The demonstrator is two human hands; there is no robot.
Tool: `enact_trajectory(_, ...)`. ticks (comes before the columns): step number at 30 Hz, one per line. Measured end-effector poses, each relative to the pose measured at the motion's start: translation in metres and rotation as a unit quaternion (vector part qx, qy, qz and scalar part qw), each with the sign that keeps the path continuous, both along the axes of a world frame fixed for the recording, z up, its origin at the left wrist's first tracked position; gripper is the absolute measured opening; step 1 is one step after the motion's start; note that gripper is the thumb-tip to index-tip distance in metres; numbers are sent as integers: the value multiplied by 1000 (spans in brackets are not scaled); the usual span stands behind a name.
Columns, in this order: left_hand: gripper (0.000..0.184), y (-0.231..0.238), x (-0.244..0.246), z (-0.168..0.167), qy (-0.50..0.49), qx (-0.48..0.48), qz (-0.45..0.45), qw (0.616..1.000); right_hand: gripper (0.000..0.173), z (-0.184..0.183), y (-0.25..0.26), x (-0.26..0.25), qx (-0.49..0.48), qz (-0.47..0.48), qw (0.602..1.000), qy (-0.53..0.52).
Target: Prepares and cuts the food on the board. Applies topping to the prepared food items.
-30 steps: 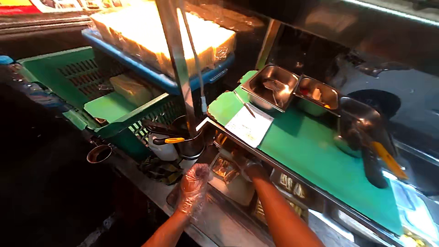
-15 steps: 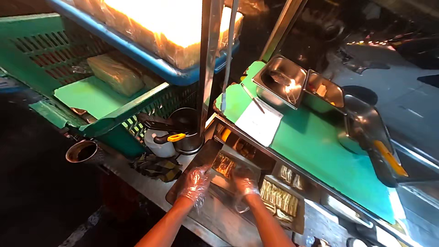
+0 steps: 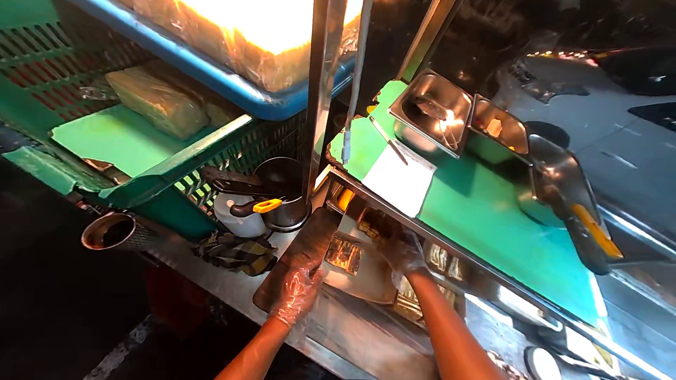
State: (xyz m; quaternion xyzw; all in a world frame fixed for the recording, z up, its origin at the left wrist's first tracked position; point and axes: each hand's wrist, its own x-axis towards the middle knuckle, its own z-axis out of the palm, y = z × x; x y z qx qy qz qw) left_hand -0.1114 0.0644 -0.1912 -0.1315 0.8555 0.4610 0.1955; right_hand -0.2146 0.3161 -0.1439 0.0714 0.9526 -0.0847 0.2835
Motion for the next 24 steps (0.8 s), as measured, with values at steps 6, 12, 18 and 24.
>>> enact_trajectory(6,38,-2,0,-9,7,45,27,999,77,-1,-22,65,-226,-180,957,1)
enact_trajectory(12,38,2,-3,-10,13,42,30,999,91,-25,-72,77,-99,-99,984,-112)
enact_trajectory(18,36,-1,2,-14,25,121,82,989,64,-22,-56,84,-132,-96,982,-92)
enact_trajectory(24,36,-2,0,-14,12,148,101,984,67,-24,-70,79,-145,-87,981,-93)
